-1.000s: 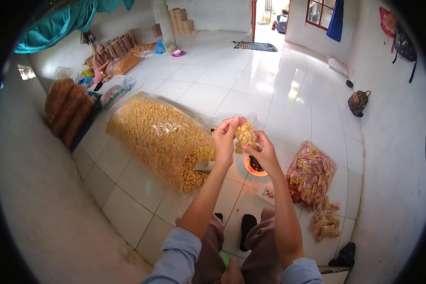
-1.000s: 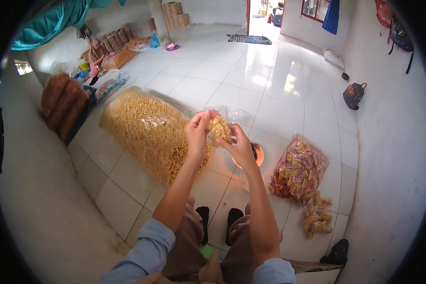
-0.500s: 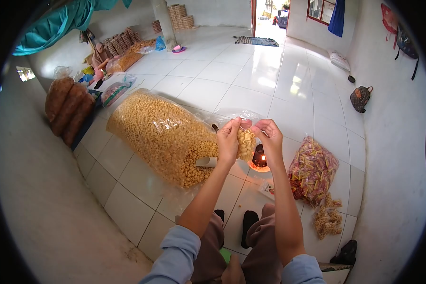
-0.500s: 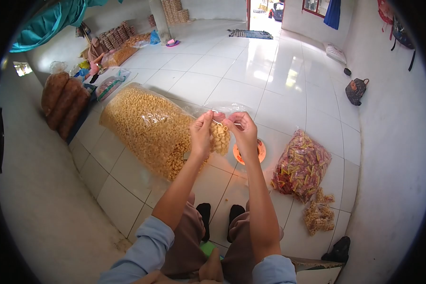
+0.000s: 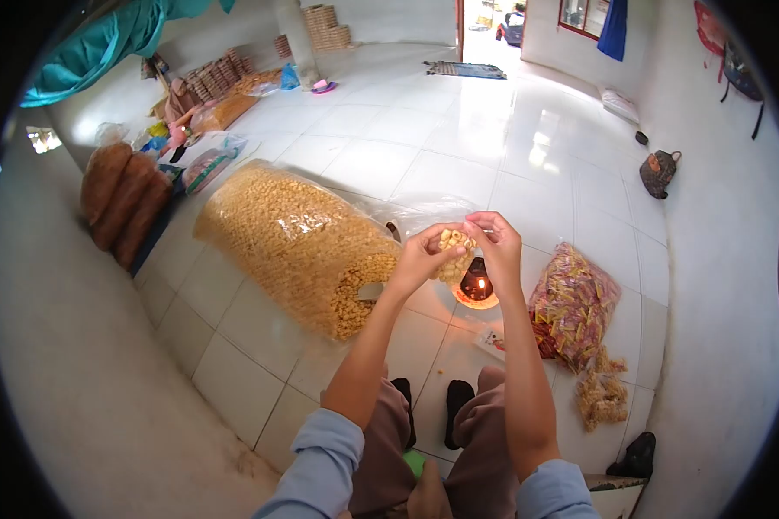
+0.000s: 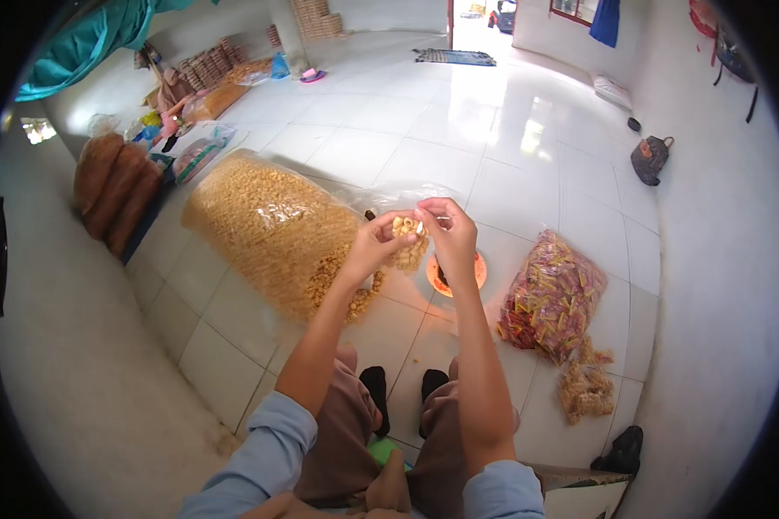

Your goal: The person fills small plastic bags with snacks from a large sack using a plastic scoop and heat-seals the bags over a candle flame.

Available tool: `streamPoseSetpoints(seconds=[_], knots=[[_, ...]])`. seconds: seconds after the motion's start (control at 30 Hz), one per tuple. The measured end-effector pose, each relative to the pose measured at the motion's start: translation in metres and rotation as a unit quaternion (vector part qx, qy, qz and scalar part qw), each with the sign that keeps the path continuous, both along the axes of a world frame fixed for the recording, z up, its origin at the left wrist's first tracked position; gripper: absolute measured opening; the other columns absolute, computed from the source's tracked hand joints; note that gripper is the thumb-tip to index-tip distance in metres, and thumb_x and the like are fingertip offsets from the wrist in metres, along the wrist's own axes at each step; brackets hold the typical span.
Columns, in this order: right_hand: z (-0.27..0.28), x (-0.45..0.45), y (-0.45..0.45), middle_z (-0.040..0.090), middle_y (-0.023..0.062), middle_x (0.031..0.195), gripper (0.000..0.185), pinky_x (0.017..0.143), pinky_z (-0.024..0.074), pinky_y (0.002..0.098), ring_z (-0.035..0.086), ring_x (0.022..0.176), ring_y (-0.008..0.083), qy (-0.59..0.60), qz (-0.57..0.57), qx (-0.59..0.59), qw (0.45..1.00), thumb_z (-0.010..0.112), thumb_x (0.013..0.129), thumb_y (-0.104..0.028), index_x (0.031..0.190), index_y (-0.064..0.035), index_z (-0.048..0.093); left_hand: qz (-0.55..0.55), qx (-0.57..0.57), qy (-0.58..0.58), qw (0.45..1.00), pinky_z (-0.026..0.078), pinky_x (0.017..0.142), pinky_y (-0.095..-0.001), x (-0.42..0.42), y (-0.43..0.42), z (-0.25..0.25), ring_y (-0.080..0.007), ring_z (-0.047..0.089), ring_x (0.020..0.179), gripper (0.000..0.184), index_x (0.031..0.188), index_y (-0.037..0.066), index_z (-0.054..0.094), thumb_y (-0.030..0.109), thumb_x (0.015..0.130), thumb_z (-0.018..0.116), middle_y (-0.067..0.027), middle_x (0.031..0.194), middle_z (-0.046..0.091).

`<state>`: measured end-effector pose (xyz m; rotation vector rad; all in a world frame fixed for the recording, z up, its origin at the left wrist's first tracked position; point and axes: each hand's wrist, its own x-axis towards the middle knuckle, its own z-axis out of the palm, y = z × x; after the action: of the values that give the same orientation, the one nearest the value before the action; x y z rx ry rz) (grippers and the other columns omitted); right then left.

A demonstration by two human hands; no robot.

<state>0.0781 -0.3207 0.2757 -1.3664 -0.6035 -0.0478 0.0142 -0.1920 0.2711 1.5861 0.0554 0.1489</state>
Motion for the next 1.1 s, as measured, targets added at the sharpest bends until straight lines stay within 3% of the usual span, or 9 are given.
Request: streamPoseSetpoints(seconds=[0.07,0.17,0.33,0.47,0.57,0.67,0.9,0.97,1.1], knots=[[-0.006,0.006,-0.01,0.064,0.0047,0.079,0.013,0.065,0.0435,0.0222,0.059,0.073,0.0077,0.0,-0.036,-0.018,0.999,0.058,0.084,-0.01,0.092,-0.0008,0.06,-0.038,-0.071,-0.117,0.99,0.046,0.076,-0.0235,0.002,-0.016,-0.014,-0.0097,0.057,0.09,0.052,0.12,0.003,0.047,0.009,0.073,0.071,-0.0024,0.097,0.059],[-0.014,0.01,-0.035,0.065,0.0052,0.079,0.012,0.065,0.0438,0.0221,0.059,0.072,0.0078,0.021,-0.072,-0.029,0.997,0.055,0.086,-0.01,0.088,-0.0007,0.062,-0.057,-0.023,-0.09,0.994,0.045,0.081,-0.0266,0.019,-0.035,-0.046,-0.0103,0.054,0.097,0.055,0.12,0.001,0.044,0.008,0.073,0.071,-0.0046,0.105,0.057],[-0.011,0.005,-0.085,0.065,0.0058,0.086,0.025,0.068,0.0468,0.0253,0.059,0.077,0.0113,-0.039,-0.168,-0.041,0.984,0.053,0.086,-0.008,0.111,-0.0055,0.048,-0.115,0.031,-0.026,0.992,0.047,0.072,-0.023,0.051,-0.082,-0.046,-0.0081,0.057,0.083,0.046,0.11,0.0,0.053,0.012,0.071,0.075,-0.0033,0.092,0.061],[-0.013,0.009,-0.099,0.063,0.0065,0.093,0.024,0.068,0.0473,0.0261,0.059,0.079,0.0129,-0.075,-0.165,0.005,0.983,0.058,0.082,-0.005,0.104,-0.0033,0.051,-0.131,0.033,-0.068,0.988,0.046,0.065,-0.0239,0.059,-0.097,-0.059,-0.0066,0.055,0.073,0.043,0.106,0.006,0.054,0.018,0.07,0.076,-0.0004,0.083,0.061],[-0.034,0.025,-0.111,0.059,0.0075,0.095,0.021,0.067,0.0473,0.0276,0.058,0.08,0.0155,-0.054,-0.15,-0.118,0.98,0.064,0.077,-0.005,0.096,-0.0029,0.055,-0.115,0.056,-0.112,0.985,0.046,0.064,-0.0253,0.058,-0.095,-0.064,-0.0088,0.055,0.072,0.043,0.103,0.005,0.054,0.02,0.07,0.076,-0.0023,0.083,0.06],[-0.032,0.025,-0.105,0.056,0.0058,0.085,0.011,0.067,0.0456,0.0288,0.051,0.087,0.0189,-0.181,-0.249,-0.17,0.936,0.068,0.075,-0.009,0.082,-0.0042,0.061,-0.086,0.123,-0.075,0.986,0.046,0.066,-0.0266,0.06,-0.082,-0.069,-0.0127,0.056,0.073,0.045,0.102,0.004,0.054,0.024,0.069,0.077,-0.0061,0.083,0.06],[-0.021,0.035,-0.104,0.058,0.0009,0.088,0.008,0.084,0.0363,0.0329,0.043,0.091,0.0207,-0.233,-0.111,-0.273,0.927,0.064,0.075,-0.013,0.082,-0.0079,0.065,-0.107,0.186,-0.06,0.975,0.047,0.069,-0.0304,0.062,-0.064,-0.086,-0.0186,0.059,0.075,0.053,0.107,0.002,0.055,0.03,0.067,0.077,-0.0114,0.084,0.062],[-0.023,0.039,-0.117,0.058,-0.0016,0.091,0.014,0.089,0.0313,0.0366,0.043,0.09,0.0216,-0.218,-0.072,-0.398,0.888,0.06,0.078,-0.021,0.087,-0.0122,0.066,-0.107,0.183,-0.086,0.974,0.047,0.069,-0.0299,0.07,-0.062,-0.1,-0.0175,0.059,0.075,0.054,0.108,0.002,0.054,0.029,0.067,0.077,-0.0114,0.085,0.062],[-0.022,0.038,-0.142,0.058,-0.0016,0.093,0.02,0.091,0.0289,0.0387,0.042,0.094,0.0216,-0.151,-0.08,-0.486,0.857,0.057,0.08,-0.027,0.093,-0.0155,0.066,-0.136,0.097,-0.084,0.982,0.048,0.066,-0.0279,0.091,-0.089,-0.125,-0.0135,0.059,0.074,0.053,0.108,0.001,0.053,0.025,0.068,0.077,-0.0104,0.084,0.062]])
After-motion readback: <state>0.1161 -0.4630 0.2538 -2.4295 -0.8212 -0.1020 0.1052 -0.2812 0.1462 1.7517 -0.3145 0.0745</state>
